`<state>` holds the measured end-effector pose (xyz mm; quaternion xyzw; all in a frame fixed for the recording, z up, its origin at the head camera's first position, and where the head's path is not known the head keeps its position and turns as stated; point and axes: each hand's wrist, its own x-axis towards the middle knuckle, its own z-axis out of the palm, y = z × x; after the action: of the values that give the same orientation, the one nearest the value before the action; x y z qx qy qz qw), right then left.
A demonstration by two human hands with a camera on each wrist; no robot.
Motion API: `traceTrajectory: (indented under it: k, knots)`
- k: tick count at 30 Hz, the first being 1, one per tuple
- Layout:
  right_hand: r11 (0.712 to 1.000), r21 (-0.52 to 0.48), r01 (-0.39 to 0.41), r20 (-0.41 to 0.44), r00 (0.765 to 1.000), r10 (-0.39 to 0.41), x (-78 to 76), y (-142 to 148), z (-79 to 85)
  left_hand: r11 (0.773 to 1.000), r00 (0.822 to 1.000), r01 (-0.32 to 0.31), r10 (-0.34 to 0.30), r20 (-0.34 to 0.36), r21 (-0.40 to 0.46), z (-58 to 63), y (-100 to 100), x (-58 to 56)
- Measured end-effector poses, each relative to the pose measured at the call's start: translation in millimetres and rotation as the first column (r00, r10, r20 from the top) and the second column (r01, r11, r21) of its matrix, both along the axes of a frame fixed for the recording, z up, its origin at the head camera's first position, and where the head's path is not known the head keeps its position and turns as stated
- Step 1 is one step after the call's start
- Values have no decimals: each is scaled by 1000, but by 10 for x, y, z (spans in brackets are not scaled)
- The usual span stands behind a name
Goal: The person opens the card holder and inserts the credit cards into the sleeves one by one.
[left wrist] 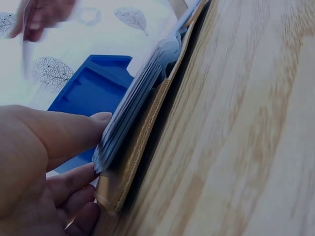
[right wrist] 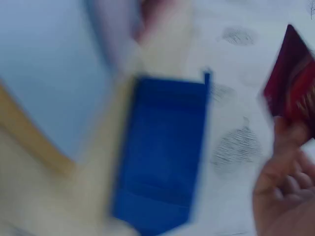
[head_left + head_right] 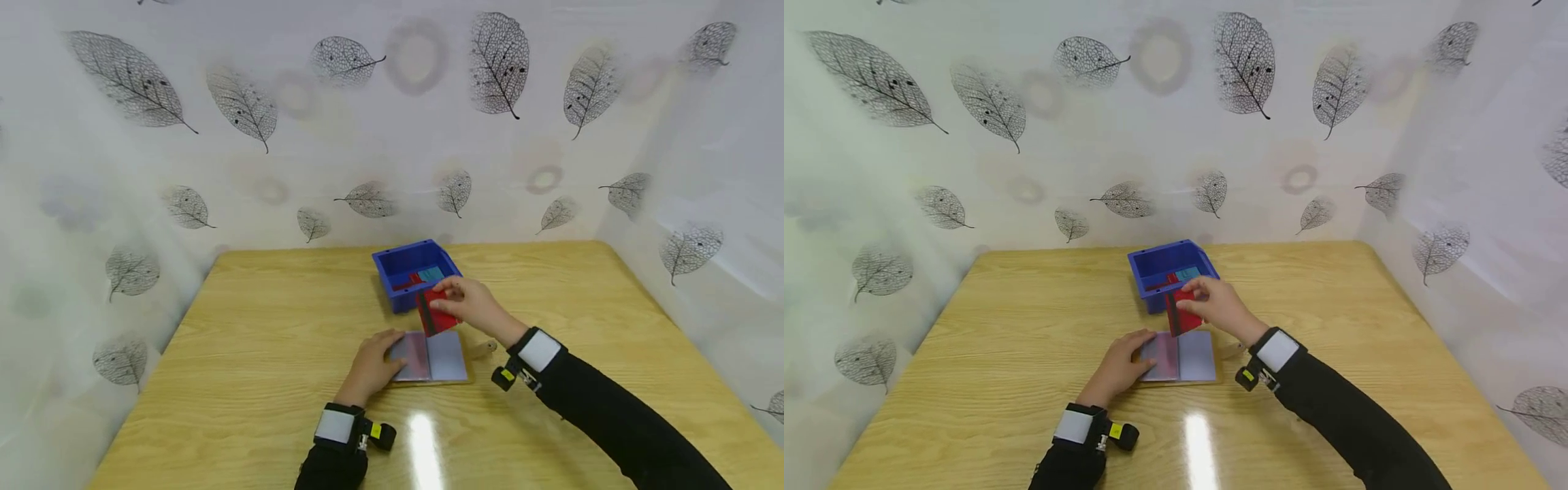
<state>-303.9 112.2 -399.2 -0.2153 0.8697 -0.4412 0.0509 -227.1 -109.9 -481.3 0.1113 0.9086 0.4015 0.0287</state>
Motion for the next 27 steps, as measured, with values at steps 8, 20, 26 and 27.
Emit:
traceTrajectory:
  k: [8, 20, 26, 27]
  knots:
    - [999, -1, 37, 157, 987, -37, 272, 126, -466, 1000, 1000, -15, 15, -10, -1, 36, -1, 1]
    - [999, 35, 35, 209, 977, -42, 420, 106, -581, 1000, 1000, -19, 19, 12, 6, 69, 26, 22]
    - [995, 93, 32, 199, 979, -50, 451, 79, -564, 1000, 1000, -19, 19, -2, 0, 56, 29, 2]
    - [994, 102, 34, 196, 979, -53, 451, 74, -564, 1000, 1000, -17, 17, -8, -6, 53, 30, 1]
